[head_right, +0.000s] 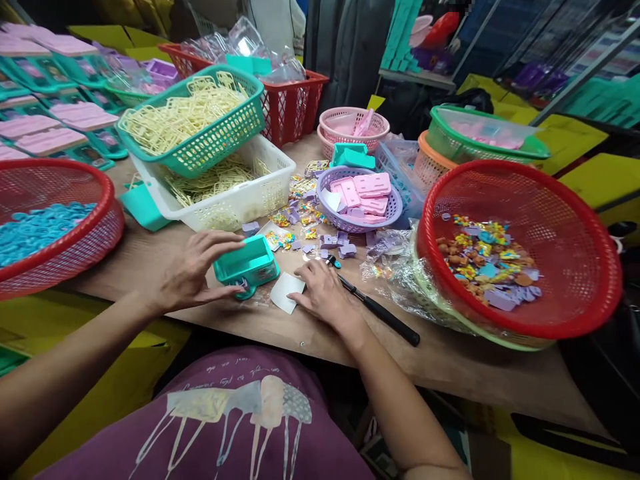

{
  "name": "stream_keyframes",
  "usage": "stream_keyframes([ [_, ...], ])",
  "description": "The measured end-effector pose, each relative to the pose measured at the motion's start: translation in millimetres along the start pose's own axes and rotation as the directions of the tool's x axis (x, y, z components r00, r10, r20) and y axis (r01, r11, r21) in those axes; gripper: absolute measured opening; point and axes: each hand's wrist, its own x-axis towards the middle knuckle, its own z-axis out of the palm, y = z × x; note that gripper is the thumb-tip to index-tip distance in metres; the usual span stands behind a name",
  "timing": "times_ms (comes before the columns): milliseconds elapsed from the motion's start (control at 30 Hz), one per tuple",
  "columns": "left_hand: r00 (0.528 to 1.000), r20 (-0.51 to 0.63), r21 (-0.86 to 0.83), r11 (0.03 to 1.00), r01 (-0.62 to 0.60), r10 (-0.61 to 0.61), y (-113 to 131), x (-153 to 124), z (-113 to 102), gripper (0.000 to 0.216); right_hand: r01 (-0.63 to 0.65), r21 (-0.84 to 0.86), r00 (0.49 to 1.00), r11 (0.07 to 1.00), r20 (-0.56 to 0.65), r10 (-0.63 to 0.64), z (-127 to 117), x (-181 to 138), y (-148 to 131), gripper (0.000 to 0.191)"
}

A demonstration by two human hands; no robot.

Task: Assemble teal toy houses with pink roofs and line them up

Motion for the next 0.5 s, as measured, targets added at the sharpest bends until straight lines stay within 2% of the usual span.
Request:
stream_keyframes([
  [100,0.985,-0.057,-0.125,0.98,0.152,-0.161,-1,-16,9,0.104,0.023,0.072,0.995,0.997,-0.094,-0.016,-1,7,-6,0.034],
  [167,0.968,-0.011,-0.202,0.948,0.244,-0.251,-1,-25,17,0.116,0.108,0.11,0.987,0.988,-0.133,-0.093,-5,23,-13,0.048],
  [233,0.941,0.055,-0.268,0.903,0.335,-0.332,-2,-31,25,0.12,0.197,0.129,0.975,0.972,-0.131,-0.181,-5,43,-20,0.069],
  [333,0.904,0.108,-0.342,0.839,0.424,-0.413,-1,-33,31,0.114,0.299,0.159,0.954,0.941,-0.076,-0.29,6,74,-25,0.093],
  [400,0.896,0.117,-0.385,0.812,0.438,-0.428,0,-31,31,0.103,0.332,0.177,0.943,0.927,-0.043,-0.33,16,86,-25,0.095],
  [500,0.897,0.137,-0.392,0.808,0.439,-0.421,1,-28,27,0.092,0.325,0.187,0.945,0.927,-0.035,-0.324,24,93,-25,0.091],
])
